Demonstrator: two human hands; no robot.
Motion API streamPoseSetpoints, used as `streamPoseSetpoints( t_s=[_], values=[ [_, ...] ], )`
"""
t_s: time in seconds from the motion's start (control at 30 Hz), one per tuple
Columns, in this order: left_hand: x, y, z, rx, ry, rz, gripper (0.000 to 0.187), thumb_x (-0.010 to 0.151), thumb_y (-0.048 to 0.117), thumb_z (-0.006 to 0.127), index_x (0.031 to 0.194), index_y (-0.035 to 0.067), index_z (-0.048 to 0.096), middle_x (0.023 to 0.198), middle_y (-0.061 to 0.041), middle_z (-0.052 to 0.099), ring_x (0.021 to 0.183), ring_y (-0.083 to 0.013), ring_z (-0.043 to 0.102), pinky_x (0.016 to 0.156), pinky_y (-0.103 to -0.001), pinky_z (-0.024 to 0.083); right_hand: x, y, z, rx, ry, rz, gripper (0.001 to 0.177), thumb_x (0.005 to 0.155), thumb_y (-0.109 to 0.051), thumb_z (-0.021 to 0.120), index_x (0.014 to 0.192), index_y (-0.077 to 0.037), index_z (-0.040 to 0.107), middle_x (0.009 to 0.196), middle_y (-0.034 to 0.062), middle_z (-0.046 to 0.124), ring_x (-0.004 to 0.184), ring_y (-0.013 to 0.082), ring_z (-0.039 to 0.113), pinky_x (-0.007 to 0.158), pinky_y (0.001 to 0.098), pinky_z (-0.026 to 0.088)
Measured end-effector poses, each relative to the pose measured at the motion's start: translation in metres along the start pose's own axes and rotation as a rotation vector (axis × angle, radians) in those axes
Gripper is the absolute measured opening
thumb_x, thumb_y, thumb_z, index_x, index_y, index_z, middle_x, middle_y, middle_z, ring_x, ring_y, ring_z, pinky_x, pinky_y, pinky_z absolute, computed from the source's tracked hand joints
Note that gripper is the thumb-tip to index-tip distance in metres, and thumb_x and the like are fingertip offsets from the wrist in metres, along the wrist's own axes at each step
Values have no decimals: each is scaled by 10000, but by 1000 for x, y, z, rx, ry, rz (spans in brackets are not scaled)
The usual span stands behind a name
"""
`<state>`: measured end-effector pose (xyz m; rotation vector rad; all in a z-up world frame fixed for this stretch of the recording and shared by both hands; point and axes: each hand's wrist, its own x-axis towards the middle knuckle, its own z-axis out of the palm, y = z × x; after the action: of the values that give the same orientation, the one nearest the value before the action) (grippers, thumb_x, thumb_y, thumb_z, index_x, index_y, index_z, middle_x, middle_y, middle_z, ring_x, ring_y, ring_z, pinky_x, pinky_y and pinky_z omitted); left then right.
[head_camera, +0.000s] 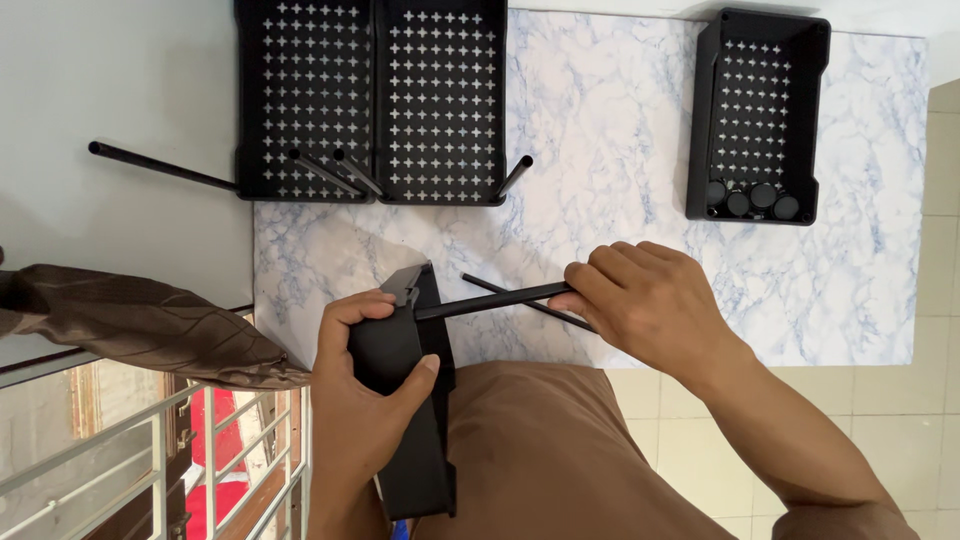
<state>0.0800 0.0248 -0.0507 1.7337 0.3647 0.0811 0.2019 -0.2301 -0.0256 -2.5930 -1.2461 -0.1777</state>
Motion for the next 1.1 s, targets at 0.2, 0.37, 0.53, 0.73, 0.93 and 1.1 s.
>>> streamPoseSetpoints(
  t_s=[0.2,0.37,0.53,0.73,0.93,1.1],
  values=[
    [1,3,5,-27,-18,-42,545,701,-44,788,1168,46,522,1301,-120,573,1263,-222,559,1089,-330,431,10,15,-7,366,-592,334,347,943,-436,584,814,-133,693,578,51,641,505,269,596,495,405,449],
    [-1,5,8,-11,-37,14,542,683,-52,794,1151,45,538,1288,-127,571,1274,-234,558,1108,-338,419,25,33,-14,647,-919,412,352,952,-423,546,912,-127,733,592,102,676,557,296,646,578,428,502],
    [1,7,8,16,-7,6,541,682,-43,794,1150,48,539,1280,-126,580,1261,-238,568,1098,-343,423,23,20,-18,453,-715,330,310,934,-397,585,961,-132,744,644,73,691,571,278,654,544,418,487],
    [-3,13,15,13,-24,38,545,685,-18,803,1152,54,529,1270,-128,569,1267,-261,580,1107,-356,436,13,-22,-2,341,-273,66,271,911,-287,680,1033,-46,698,787,64,680,632,236,663,493,366,507],
    [-7,18,23,46,-46,87,551,678,-4,824,1143,61,537,1263,-134,561,1240,-275,603,1091,-370,457,17,-50,16,318,-109,-86,253,938,-206,679,1103,-17,644,854,77,650,756,227,675,566,360,519],
    [-10,17,26,77,-33,86,557,669,18,832,1138,69,537,1273,-132,563,1241,-281,597,1074,-376,466,26,-52,18,407,-237,-17,183,950,-194,647,1001,-19,637,791,98,656,665,264,670,480,396,469]
  ],
)
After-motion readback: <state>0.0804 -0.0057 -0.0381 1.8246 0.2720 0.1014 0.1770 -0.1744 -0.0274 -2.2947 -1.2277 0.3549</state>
